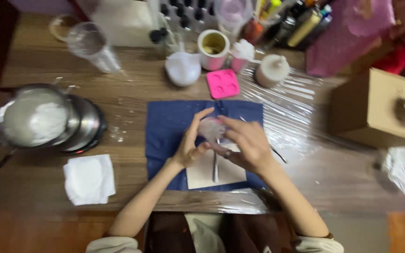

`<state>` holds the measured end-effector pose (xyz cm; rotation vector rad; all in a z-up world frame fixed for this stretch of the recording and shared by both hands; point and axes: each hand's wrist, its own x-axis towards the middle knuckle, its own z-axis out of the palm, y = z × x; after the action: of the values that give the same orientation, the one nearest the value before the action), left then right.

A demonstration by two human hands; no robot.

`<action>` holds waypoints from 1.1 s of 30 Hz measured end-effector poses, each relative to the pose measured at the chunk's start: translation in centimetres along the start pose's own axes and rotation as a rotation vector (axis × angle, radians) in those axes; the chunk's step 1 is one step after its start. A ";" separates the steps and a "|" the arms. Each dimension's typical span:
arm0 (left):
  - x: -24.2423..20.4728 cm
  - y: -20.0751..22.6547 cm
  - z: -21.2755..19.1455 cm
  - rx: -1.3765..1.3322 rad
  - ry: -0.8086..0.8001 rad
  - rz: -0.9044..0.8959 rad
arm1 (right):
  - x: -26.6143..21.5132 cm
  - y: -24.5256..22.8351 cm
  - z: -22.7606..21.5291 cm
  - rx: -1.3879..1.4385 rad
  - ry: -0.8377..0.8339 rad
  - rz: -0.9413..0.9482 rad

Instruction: Cleaning a wax melting pot and organizing tools like a spoon and brush on a workstation.

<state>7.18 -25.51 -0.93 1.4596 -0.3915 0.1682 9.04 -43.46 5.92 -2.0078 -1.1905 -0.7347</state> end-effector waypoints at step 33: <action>0.9 -0.2 -2.2 0.029 0.547 -0.238 | -1.7 2.9 1.4 -0.132 -0.146 0.118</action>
<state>8.44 -23.43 -0.98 1.4103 0.2294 0.3699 11.13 -44.28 2.99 -2.2537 -1.1184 -0.6310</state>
